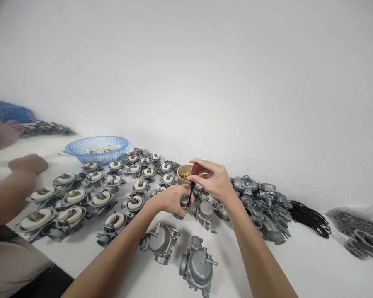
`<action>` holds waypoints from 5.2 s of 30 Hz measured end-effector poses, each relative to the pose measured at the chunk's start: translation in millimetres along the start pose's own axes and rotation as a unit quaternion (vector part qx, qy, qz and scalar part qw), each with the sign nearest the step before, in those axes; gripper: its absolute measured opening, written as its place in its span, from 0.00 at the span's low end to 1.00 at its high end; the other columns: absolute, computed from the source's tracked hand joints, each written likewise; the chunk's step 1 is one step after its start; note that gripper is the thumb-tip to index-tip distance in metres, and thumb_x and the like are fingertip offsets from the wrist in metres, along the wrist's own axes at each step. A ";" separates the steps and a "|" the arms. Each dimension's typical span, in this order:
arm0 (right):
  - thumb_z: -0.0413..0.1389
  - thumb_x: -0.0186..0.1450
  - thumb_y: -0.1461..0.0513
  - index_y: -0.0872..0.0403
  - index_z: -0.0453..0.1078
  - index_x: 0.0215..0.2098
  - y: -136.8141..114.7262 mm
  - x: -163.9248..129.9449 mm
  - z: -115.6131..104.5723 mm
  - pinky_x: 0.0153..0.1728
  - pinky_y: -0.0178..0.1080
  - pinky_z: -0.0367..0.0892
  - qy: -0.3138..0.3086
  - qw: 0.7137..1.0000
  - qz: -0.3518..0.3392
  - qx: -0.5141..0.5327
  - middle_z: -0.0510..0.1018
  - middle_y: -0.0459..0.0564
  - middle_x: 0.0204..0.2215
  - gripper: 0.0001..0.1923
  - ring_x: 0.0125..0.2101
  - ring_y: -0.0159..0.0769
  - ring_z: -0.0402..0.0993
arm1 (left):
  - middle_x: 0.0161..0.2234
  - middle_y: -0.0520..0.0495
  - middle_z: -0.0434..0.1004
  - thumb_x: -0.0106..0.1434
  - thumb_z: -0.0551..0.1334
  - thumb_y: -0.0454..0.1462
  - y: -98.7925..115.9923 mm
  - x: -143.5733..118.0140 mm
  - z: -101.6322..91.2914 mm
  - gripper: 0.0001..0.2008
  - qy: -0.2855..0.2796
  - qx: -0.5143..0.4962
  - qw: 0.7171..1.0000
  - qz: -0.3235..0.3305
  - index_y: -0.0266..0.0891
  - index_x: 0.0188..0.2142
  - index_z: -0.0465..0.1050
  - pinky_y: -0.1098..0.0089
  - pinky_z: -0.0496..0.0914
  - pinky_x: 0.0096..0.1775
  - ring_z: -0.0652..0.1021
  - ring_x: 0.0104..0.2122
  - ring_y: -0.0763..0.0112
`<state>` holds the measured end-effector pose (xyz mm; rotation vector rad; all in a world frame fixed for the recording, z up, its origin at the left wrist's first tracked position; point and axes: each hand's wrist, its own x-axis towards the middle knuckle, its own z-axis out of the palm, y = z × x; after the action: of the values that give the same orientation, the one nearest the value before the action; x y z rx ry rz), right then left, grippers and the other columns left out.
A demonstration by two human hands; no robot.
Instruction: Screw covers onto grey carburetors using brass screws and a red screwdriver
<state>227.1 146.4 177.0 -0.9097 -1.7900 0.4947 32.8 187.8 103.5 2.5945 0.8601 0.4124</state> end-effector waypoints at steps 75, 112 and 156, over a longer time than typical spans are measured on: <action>0.66 0.66 0.57 0.49 0.81 0.52 -34.4 -33.2 -51.0 0.33 0.40 0.82 0.037 0.989 -0.029 -0.140 0.83 0.50 0.37 0.16 0.34 0.36 0.78 | 0.65 0.36 0.69 0.54 0.77 0.46 49.3 26.9 -19.0 0.39 -0.083 0.017 0.995 0.057 0.40 0.62 0.69 0.52 0.68 0.62 0.72 0.63 0.42; 0.66 0.66 0.56 0.48 0.79 0.54 -32.2 -29.5 -44.3 0.34 0.40 0.82 -0.010 0.991 -0.040 -0.131 0.84 0.50 0.39 0.18 0.35 0.36 0.80 | 0.59 0.40 0.75 0.53 0.77 0.43 34.6 31.6 6.2 0.40 -0.084 0.086 0.989 0.083 0.48 0.64 0.69 0.56 0.73 0.55 0.79 0.55 0.45; 0.59 0.68 0.65 0.46 0.73 0.63 -24.0 -32.3 -48.3 0.51 0.50 0.82 -0.085 0.995 -0.051 -0.002 0.81 0.53 0.53 0.25 0.49 0.43 0.82 | 0.53 0.39 0.80 0.54 0.75 0.46 43.4 27.2 7.5 0.36 -0.055 0.099 0.991 0.073 0.45 0.61 0.72 0.55 0.76 0.51 0.82 0.50 0.44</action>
<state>269.0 102.4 193.0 -0.7942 -1.9813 0.5169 78.7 170.4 120.1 2.8447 0.7077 0.2293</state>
